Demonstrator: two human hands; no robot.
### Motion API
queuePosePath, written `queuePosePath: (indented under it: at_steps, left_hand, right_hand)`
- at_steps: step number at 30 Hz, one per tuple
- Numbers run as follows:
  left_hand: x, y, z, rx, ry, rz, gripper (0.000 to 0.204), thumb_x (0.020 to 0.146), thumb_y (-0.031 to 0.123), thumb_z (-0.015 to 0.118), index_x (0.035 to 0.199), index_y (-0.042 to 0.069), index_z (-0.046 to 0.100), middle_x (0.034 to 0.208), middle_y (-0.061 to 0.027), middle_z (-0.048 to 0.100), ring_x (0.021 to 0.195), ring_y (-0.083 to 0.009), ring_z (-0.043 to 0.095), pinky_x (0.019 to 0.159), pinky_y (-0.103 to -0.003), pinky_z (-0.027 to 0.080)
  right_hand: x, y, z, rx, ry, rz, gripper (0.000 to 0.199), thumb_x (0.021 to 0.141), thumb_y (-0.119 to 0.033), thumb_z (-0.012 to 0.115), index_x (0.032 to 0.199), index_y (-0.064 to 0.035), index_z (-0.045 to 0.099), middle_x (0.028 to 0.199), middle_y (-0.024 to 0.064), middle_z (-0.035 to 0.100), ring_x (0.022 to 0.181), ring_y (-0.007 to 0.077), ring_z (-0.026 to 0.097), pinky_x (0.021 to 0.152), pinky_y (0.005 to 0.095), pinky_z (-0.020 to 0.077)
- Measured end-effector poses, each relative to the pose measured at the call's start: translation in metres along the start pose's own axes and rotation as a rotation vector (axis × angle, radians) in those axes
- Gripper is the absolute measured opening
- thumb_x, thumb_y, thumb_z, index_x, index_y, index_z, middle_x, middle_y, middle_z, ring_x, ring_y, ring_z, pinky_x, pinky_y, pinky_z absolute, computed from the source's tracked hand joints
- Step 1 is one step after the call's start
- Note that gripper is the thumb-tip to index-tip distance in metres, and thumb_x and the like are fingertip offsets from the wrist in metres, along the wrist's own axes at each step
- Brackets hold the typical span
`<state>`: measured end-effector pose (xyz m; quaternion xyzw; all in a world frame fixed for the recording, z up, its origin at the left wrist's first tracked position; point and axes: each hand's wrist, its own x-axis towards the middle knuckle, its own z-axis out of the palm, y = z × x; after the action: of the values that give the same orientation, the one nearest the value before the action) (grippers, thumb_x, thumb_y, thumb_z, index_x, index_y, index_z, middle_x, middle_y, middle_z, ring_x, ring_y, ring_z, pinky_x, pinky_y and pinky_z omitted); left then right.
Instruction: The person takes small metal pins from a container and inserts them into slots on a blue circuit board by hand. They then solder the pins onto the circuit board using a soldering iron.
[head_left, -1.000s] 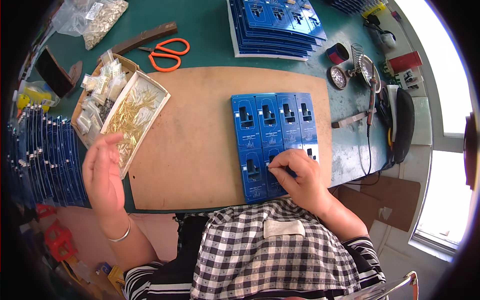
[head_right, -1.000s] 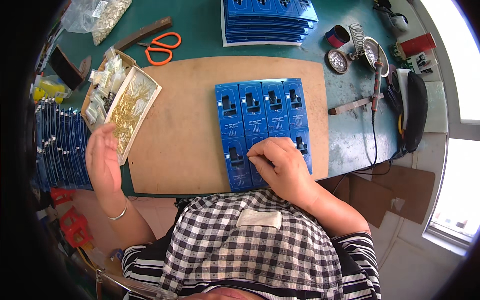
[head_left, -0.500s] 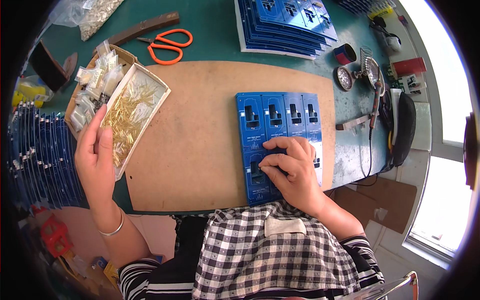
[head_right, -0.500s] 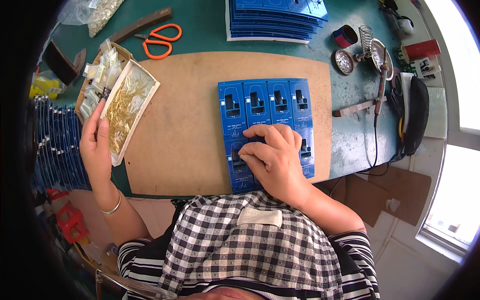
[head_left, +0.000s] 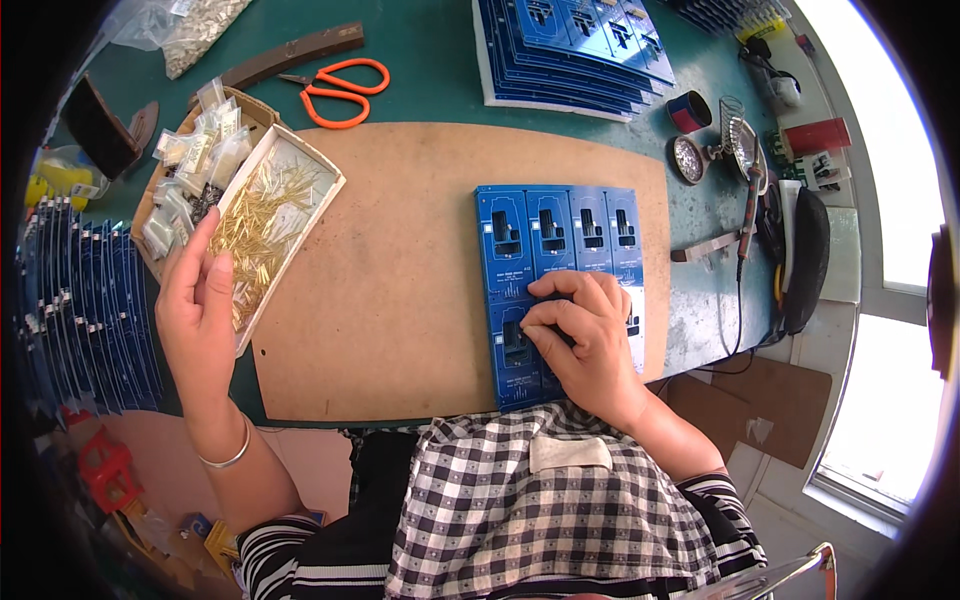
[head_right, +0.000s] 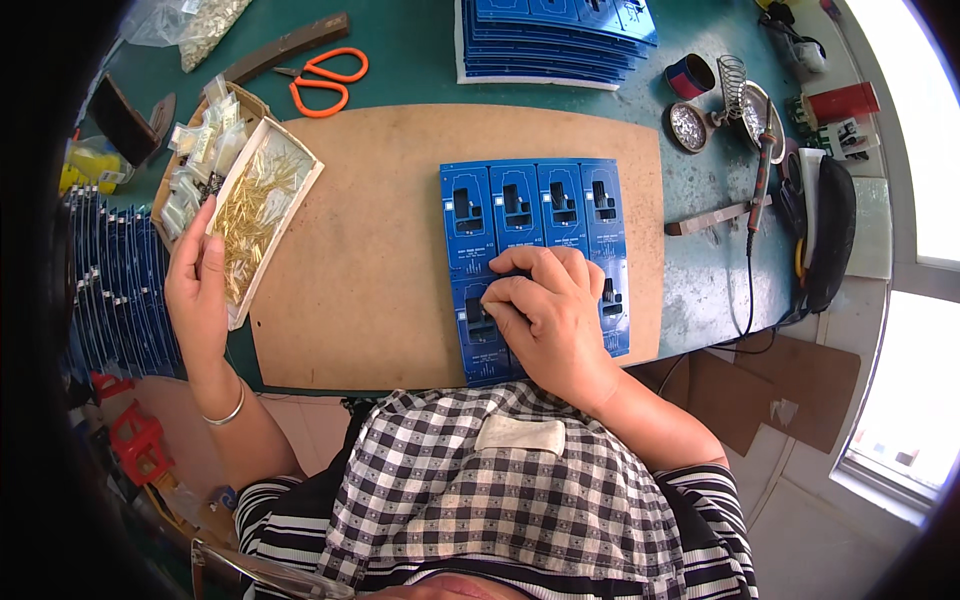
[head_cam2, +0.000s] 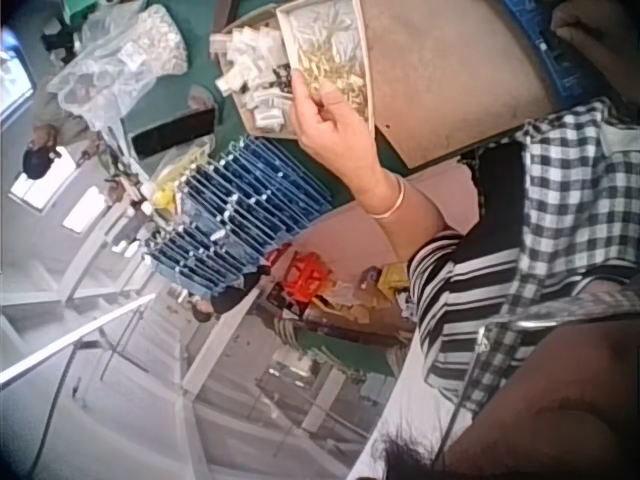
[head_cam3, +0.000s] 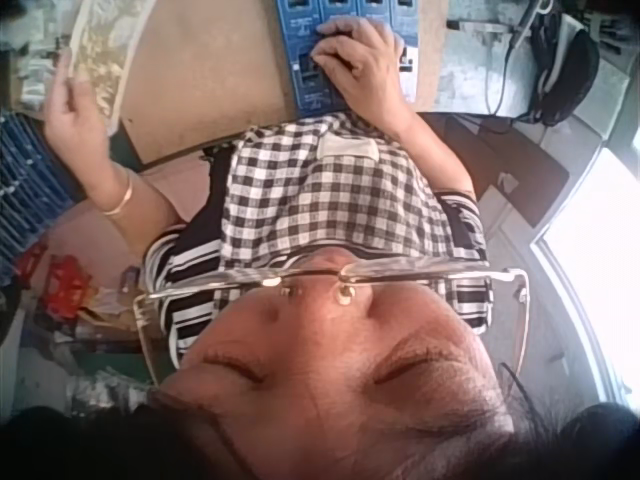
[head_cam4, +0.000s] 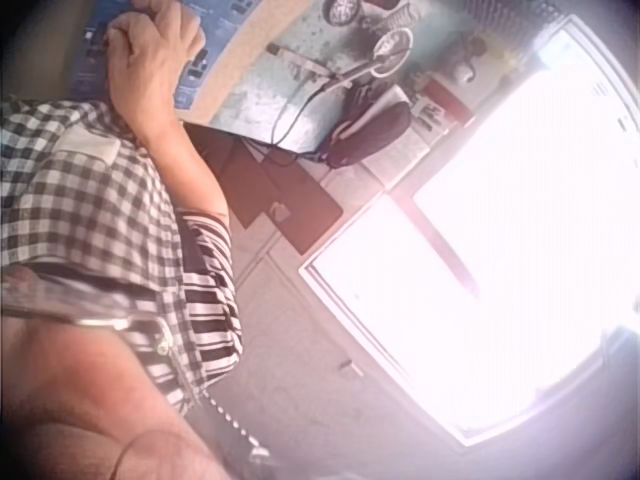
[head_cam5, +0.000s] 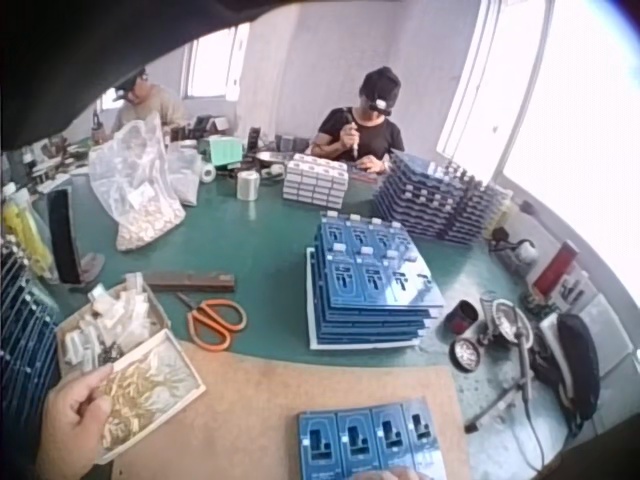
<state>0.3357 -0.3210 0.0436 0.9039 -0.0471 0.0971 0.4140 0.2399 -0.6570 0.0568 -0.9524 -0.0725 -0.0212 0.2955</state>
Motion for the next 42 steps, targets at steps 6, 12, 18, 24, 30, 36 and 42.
queuePosePath:
  at_steps: [6, 12, 18, 24, 30, 36, 42]
  left_hand:
    - [-0.002, 0.0, -0.002, 0.02, -0.001, -0.006, 0.037, 0.095, 0.01, 0.057, 0.131, 0.002, 0.058, 0.089, -0.0004, 0.054, 0.074, -0.0076, 0.043, 0.066, -0.021, 0.038]
    - [-0.002, 0.001, -0.002, 0.003, 0.02, 0.0, 0.037, 0.095, 0.01, 0.057, 0.131, 0.002, 0.058, 0.087, 0.0004, 0.052, 0.073, -0.0072, 0.043, 0.065, -0.021, 0.038]
    - [-0.002, 0.0, -0.004, 0.035, 0.013, -0.003, 0.037, 0.094, 0.009, 0.057, 0.131, 0.003, 0.058, 0.088, -0.0001, 0.053, 0.073, -0.0069, 0.043, 0.064, -0.021, 0.037]
    - [0.0, -0.002, -0.001, 0.075, 0.017, 0.045, 0.037, 0.094, 0.008, 0.056, 0.131, 0.002, 0.058, 0.088, -0.0003, 0.053, 0.072, -0.0072, 0.043, 0.064, -0.021, 0.038]
    - [-0.003, -0.003, -0.003, 0.023, -0.006, -0.026, 0.036, 0.095, 0.008, 0.054, 0.13, 0.001, 0.057, 0.102, -0.0051, 0.06, 0.081, -0.0104, 0.051, 0.07, -0.023, 0.042]
    - [-0.003, 0.0, 0.0, 0.005, 0.021, 0.037, 0.035, 0.096, 0.01, 0.054, 0.13, 0.001, 0.058, 0.107, -0.0069, 0.061, 0.084, -0.012, 0.052, 0.073, -0.025, 0.043]
    - [-0.004, -0.004, -0.006, 0.035, 0.026, 0.057, 0.035, 0.095, 0.01, 0.055, 0.129, 0.001, 0.058, 0.101, -0.0063, 0.06, 0.08, -0.0112, 0.051, 0.071, -0.025, 0.043]
  right_hand:
    - [-0.002, 0.001, 0.001, -0.01, 0.006, -0.025, 0.009, 0.077, -0.009, 0.07, 0.085, -0.0114, 0.068, 0.11, 0.0, 0.06, 0.102, 0.0222, 0.05, 0.089, 0.0379, 0.0313]
    - [-0.006, -0.001, 0.003, -0.115, 0.051, -0.138, 0.013, 0.075, -0.008, 0.07, 0.087, -0.0107, 0.065, 0.112, 0.0011, 0.059, 0.105, 0.0223, 0.051, 0.089, 0.039, 0.0326]
    - [-0.003, 0.0, 0.003, -0.089, 0.053, -0.168, 0.015, 0.075, -0.005, 0.069, 0.087, -0.0107, 0.063, 0.112, 0.0014, 0.06, 0.103, 0.0222, 0.052, 0.087, 0.0384, 0.0332]
    - [-0.008, 0.006, 0.0, 0.099, 0.141, -0.165, 0.019, 0.076, 0.004, 0.064, 0.088, -0.0087, 0.056, 0.1, 0.0013, 0.065, 0.093, 0.0217, 0.056, 0.086, 0.0355, 0.0338]
    - [-0.017, 0.011, -0.005, 0.982, 0.041, 0.118, 0.008, 0.096, 0.001, 0.049, 0.102, -0.0039, 0.048, 0.099, 0.0069, 0.055, 0.094, 0.0119, 0.054, 0.086, 0.0277, 0.0448]
    - [-0.022, 0.015, -0.008, 1.172, -0.012, 0.24, 0.012, 0.097, -0.002, 0.053, 0.108, -0.0009, 0.051, 0.102, 0.0038, 0.057, 0.096, 0.01, 0.055, 0.089, 0.0261, 0.0451]
    - [-0.019, 0.019, -0.004, 1.276, 0.002, 0.297, 0.01, 0.094, 0.0, 0.055, 0.104, -0.0008, 0.054, 0.099, 0.0048, 0.061, 0.093, 0.0107, 0.059, 0.086, 0.026, 0.0472]
